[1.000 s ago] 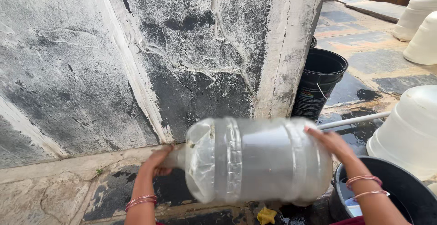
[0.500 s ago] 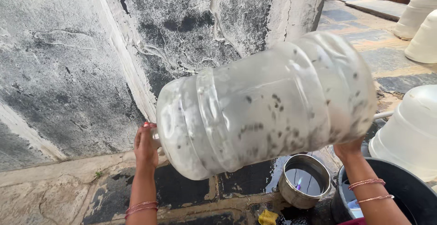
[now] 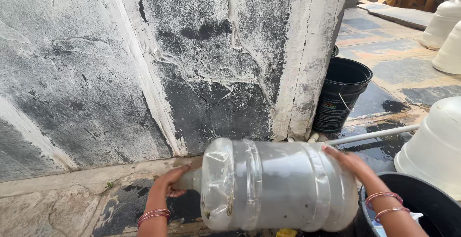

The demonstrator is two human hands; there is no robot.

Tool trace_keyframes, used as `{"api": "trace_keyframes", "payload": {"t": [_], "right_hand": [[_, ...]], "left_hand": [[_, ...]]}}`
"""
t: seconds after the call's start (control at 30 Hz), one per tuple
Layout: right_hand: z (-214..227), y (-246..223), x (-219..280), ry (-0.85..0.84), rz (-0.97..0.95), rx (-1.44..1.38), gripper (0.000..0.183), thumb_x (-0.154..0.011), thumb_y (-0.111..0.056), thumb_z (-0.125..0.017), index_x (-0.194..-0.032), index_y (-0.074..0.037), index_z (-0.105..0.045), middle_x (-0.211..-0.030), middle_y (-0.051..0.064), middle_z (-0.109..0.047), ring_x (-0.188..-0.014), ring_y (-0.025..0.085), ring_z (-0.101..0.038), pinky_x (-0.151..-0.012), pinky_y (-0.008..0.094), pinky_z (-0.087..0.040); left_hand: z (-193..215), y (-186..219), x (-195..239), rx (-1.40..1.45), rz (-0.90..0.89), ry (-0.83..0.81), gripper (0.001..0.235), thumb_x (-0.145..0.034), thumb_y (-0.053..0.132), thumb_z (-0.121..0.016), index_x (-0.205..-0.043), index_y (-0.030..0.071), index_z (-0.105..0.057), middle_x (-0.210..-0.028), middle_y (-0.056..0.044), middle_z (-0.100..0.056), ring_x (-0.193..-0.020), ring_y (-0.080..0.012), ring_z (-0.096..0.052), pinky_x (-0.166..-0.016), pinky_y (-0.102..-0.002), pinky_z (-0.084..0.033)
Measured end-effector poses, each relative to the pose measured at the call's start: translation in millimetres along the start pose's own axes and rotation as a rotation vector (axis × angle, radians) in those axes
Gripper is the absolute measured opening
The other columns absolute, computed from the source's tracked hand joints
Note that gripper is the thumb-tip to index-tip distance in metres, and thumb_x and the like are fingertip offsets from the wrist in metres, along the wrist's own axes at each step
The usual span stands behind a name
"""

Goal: The person cleans the exterior and interior of a large plastic water jug using a yellow sponge and water, then rinses it with water from a bucket.

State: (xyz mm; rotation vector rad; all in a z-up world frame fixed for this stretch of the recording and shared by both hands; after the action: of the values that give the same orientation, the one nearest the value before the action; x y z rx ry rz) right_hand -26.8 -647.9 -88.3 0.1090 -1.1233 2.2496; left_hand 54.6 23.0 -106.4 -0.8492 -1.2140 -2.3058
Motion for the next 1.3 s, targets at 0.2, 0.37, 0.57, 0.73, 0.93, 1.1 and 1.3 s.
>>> {"api": "trace_keyframes", "payload": {"t": [0.2,0.37,0.57,0.73,0.93,1.1,1.3], "right_hand": [[90,-106,92,0.026,0.722,-0.550,0.103,-0.076,-0.070,-0.069,-0.141,0.008,-0.051,-0.131,0.028,-0.060,-0.118,0.036,-0.063,-0.100,0.048,-0.047],[98,-133,125,-0.062,0.869,-1.149,0.089,-0.098,-0.073,-0.048,-0.148,0.000,-0.049,-0.140,0.015,-0.058,-0.131,0.025,-0.054,-0.112,0.041,-0.042],[59,-121,98,-0.021,0.856,-1.230,0.080,-0.100,-0.064,-0.041,-0.152,-0.003,-0.041,-0.147,0.014,-0.052,-0.135,0.026,-0.051,-0.114,0.042,-0.042],[44,-109,89,-0.041,0.675,-1.134,0.074,-0.101,-0.056,-0.036,-0.156,-0.007,-0.034,-0.154,0.013,-0.047,-0.139,0.027,-0.049,-0.116,0.043,-0.041],[-8,-52,38,-0.113,0.260,-0.436,0.095,-0.087,-0.072,-0.051,-0.140,0.007,-0.059,-0.133,0.024,-0.066,-0.122,0.035,-0.063,-0.107,0.046,-0.046],[-20,-2,3,-0.080,-0.044,-0.159,0.094,-0.083,-0.067,-0.064,-0.141,0.006,-0.064,-0.128,0.026,-0.068,-0.120,0.040,-0.068,-0.108,0.049,-0.050],[84,-107,91,-0.299,0.877,-1.122,0.066,-0.106,-0.058,-0.056,-0.141,-0.001,-0.057,-0.132,0.011,-0.065,-0.124,0.021,-0.059,-0.106,0.042,-0.046]], "left_hand": [[82,109,122,0.640,-0.894,0.209,0.046,-0.083,0.040,-0.072,-0.119,0.016,-0.057,-0.111,-0.013,-0.064,-0.096,-0.0290,-0.066,-0.079,-0.044,-0.060],[89,126,167,1.060,-1.244,0.015,0.032,-0.089,0.039,-0.064,-0.117,0.023,-0.061,-0.120,0.000,-0.066,-0.112,-0.0224,-0.062,-0.090,-0.043,-0.056],[103,98,104,1.111,-1.189,0.294,0.015,-0.105,0.025,-0.060,-0.108,0.011,-0.061,-0.119,-0.007,-0.065,-0.115,-0.0226,-0.061,-0.100,-0.041,-0.053],[82,72,83,0.732,-0.627,0.367,0.049,-0.097,0.049,-0.045,-0.117,0.008,-0.061,-0.107,-0.011,-0.069,-0.080,-0.0245,-0.071,-0.063,-0.038,-0.064],[42,17,28,0.216,-0.057,0.145,0.074,-0.098,0.074,-0.031,-0.136,0.011,-0.045,-0.098,-0.021,-0.064,-0.068,-0.0217,-0.059,-0.057,-0.032,-0.054],[40,35,50,0.120,-0.193,0.145,0.063,-0.096,0.060,-0.046,-0.125,0.006,-0.061,-0.093,-0.021,-0.070,-0.063,-0.0224,-0.060,-0.055,-0.034,-0.055],[116,116,207,0.756,-1.195,0.219,0.040,-0.088,0.029,-0.069,-0.123,0.015,-0.055,-0.129,-0.006,-0.060,-0.110,-0.0233,-0.064,-0.083,-0.048,-0.063]]}}
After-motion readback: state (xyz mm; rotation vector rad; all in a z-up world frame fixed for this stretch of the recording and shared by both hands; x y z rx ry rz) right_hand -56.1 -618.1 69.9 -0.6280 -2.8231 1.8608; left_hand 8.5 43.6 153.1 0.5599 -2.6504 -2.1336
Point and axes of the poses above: each hand's wrist, its own x-axis away from the middle knuckle, its own z-axis out of the back of the hand, y = z × x, the point moved 10 cm from there along -x, towards the middle knuckle
